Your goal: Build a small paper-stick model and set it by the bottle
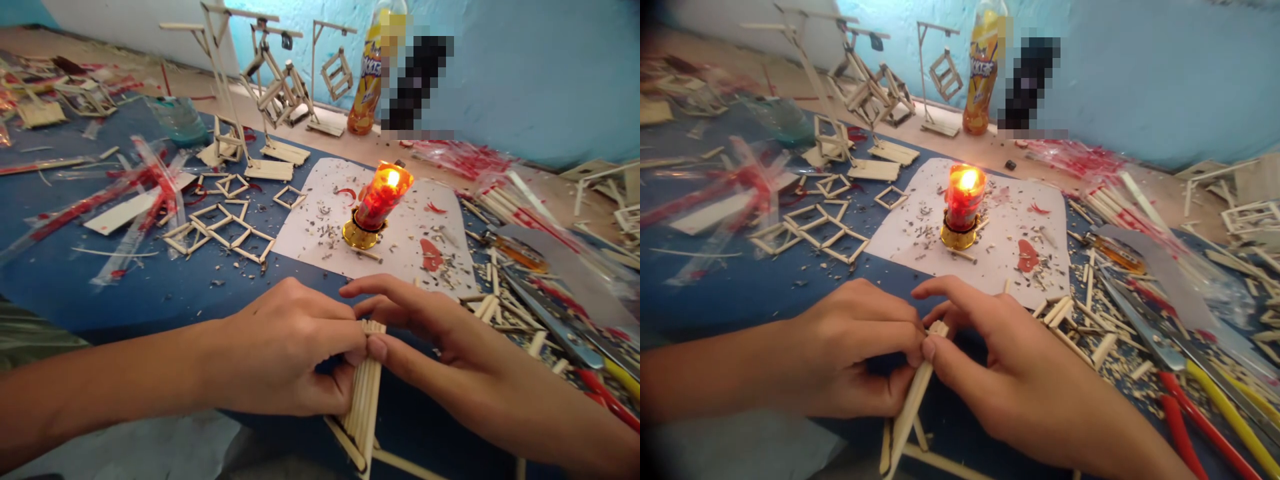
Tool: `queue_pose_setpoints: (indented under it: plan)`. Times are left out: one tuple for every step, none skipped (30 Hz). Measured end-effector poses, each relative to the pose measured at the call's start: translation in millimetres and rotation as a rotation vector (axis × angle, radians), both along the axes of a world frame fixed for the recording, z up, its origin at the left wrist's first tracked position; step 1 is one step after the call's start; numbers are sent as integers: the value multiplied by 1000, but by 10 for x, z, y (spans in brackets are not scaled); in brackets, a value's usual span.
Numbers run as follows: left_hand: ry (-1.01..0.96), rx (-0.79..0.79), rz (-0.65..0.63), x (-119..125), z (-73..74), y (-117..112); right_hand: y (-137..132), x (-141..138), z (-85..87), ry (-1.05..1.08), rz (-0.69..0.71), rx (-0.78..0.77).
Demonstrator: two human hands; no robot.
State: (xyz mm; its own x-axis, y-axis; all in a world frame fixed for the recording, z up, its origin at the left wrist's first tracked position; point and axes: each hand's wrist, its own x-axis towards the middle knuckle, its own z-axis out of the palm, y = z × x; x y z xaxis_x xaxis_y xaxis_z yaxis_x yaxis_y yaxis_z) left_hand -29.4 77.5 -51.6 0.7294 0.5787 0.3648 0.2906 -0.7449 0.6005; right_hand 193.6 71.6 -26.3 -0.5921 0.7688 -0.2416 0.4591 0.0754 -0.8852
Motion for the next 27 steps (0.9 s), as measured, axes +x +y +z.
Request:
queue_pose_setpoints:
  plan:
    - [1,-1,0,-2,-2,3,3,0,2,1,2,-6]
    - [8,-3,2,-5,-2,8,5,-2,5,2,5,-13]
    - [14,-4,3,-9,0,11,7,-4,7,4,6,-15]
    - [23,-7,5,-14,4,13,8,-7,9,6,9,-15]
    - [32,-13,14,-21,10,11,8,-11,10,6,11,-15]
    - [35,-28,28,-29,17,3,9,-14,10,-1,14,-21]
    - [34,-52,47,-37,24,-14,9,-15,9,-7,18,-27]
    - [27,-82,77,-45,30,-42,9,-16,7,-10,18,-33]
    - [17,-115,115,-52,34,-82,10,-15,3,-12,13,-40]
    - [10,-146,156,-56,34,-135,10,-12,-3,-13,9,-43]
    - [-3,-163,197,-56,30,-198,11,-9,-10,-12,0,-39]
    - [-10,-171,242,-52,21,-267,12,-6,-17,-14,-8,-32]
    - [-22,-163,278,-44,9,-340,12,-3,-23,-15,-15,-24]
    - [-49,-134,314,-33,-8,-409,12,-1,-27,-22,-19,-21]
    - [-64,-108,356,-22,-27,-471,11,1,-29,-28,-20,-18]
    - [-87,-73,372,-11,-46,-523,9,2,-29,-32,-19,-16]
    - [-105,-43,383,-3,-66,-562,6,2,-27,-35,-18,-16]
    - [-116,-20,386,2,-83,-588,2,3,-23,-38,-19,-14]
    - [-124,-1,382,4,-98,-604,-3,4,-20,-40,-21,-10]
    - [-125,8,379,4,-108,-611,-9,5,-17,-42,-24,-8]
    - [-131,16,375,1,-114,-611,-14,7,-15,-41,-26,-3]
    - [-137,23,370,-3,-115,-607,-19,8,-15,-43,-27,0]
    - [-137,26,368,-8,-111,-599,-21,10,-15,-44,-27,3]
    - [-134,28,365,-14,-103,-589,-21,11,-17,-46,-26,6]
    - [-122,29,362,-20,-91,-575,-19,11,-19,-48,-26,9]
    - [-104,31,359,-27,-78,-558,-15,10,-21,-48,-26,12]
    - [-81,36,353,-36,-63,-537,-9,8,-22,-45,-25,12]
